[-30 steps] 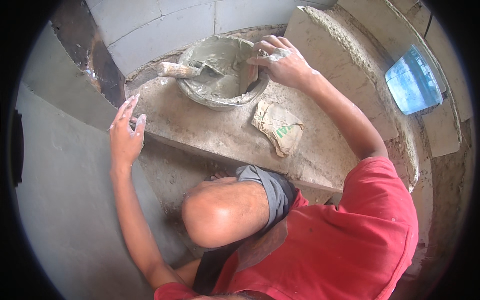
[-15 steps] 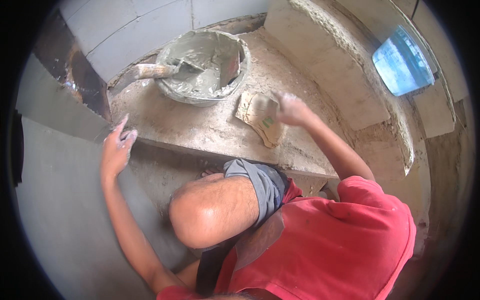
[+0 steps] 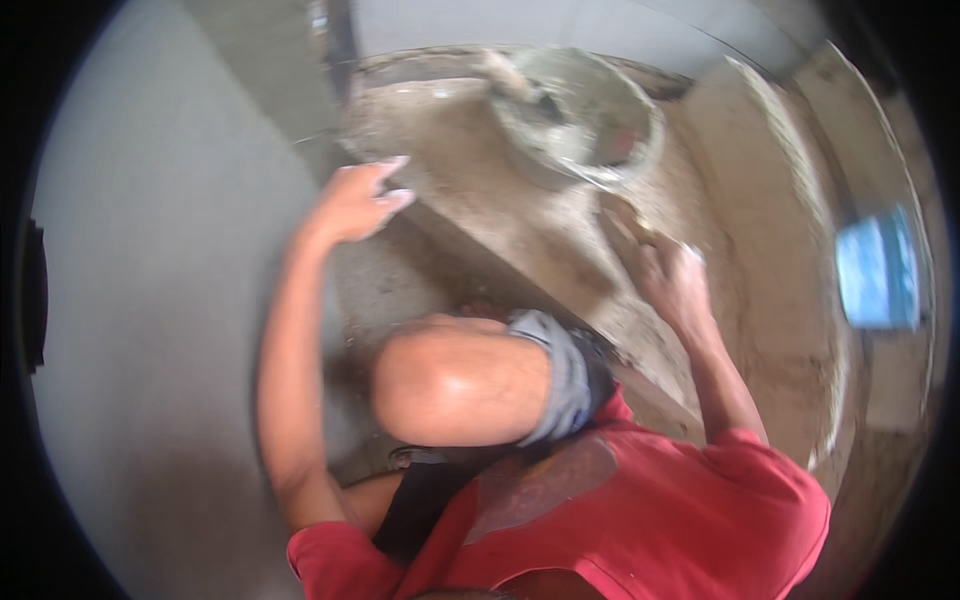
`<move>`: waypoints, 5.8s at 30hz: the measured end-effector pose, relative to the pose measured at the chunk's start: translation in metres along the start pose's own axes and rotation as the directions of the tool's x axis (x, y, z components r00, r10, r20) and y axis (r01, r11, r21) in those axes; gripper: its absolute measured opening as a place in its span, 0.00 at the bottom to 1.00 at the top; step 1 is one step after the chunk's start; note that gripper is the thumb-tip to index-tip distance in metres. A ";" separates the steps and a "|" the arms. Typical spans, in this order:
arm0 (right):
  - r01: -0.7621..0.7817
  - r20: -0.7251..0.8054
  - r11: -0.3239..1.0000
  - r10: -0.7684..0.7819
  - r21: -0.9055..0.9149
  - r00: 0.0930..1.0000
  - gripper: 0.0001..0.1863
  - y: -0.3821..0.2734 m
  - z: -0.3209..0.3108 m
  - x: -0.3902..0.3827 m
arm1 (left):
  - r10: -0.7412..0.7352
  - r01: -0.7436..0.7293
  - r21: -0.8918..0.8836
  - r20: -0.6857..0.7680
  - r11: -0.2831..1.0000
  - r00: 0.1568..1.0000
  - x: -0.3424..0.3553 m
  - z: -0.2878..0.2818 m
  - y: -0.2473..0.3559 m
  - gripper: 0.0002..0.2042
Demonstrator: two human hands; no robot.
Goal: The person applies and smooths wet plaster onto a curved wall using a trowel and a cloth. They repeatedly scoop plaster from a bucket, spread it along the wall surface, and wipe the area to achieve a smooth finish.
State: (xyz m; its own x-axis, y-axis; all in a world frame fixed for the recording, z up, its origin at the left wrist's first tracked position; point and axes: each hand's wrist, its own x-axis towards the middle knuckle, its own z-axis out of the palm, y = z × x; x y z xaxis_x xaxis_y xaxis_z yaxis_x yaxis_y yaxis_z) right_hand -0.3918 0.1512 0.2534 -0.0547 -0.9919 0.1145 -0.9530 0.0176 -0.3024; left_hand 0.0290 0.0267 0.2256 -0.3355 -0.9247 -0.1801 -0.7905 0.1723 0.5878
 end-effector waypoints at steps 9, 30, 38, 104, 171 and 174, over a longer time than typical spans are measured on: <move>-0.263 0.272 0.152 -0.044 0.953 0.961 0.12 -0.087 0.043 0.007 | 0.292 -0.020 -0.789 0.203 0.614 0.935 -0.041 -0.023 0.033 0.35; -0.126 0.294 0.712 -0.118 0.691 0.948 0.20 -0.150 0.217 0.036 | -0.471 0.473 -0.157 0.052 0.867 0.880 -0.092 -0.001 -0.027 0.24; -0.340 0.383 0.190 -0.277 0.921 0.881 0.27 -0.172 0.267 0.041 | -0.485 0.496 -0.241 0.109 0.834 0.868 -0.114 -0.001 -0.018 0.17; 0.719 -0.659 -0.001 -0.401 0.695 0.637 0.42 -0.467 0.197 0.101 | -0.156 0.876 0.478 -0.862 0.064 0.482 -0.184 -0.037 0.064 0.35; -0.565 0.746 0.554 -0.164 0.611 0.645 0.33 -0.385 0.324 0.034 | -0.257 0.703 0.696 -0.659 0.148 0.707 -0.170 -0.023 0.061 0.38; -0.127 0.214 0.324 -0.249 0.938 0.945 0.33 -0.385 0.334 0.017 | -0.239 0.720 0.660 -0.679 0.212 0.693 -0.170 -0.018 0.050 0.38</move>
State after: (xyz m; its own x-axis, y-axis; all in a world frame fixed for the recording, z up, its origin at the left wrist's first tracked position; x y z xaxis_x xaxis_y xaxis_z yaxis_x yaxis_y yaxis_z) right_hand 0.0740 0.0859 0.0561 0.2492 -0.9683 -0.0193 -0.0222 0.0142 -0.9997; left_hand 0.0558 0.1865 0.2997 0.3049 -0.9132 0.2702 -0.7478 -0.4053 -0.5258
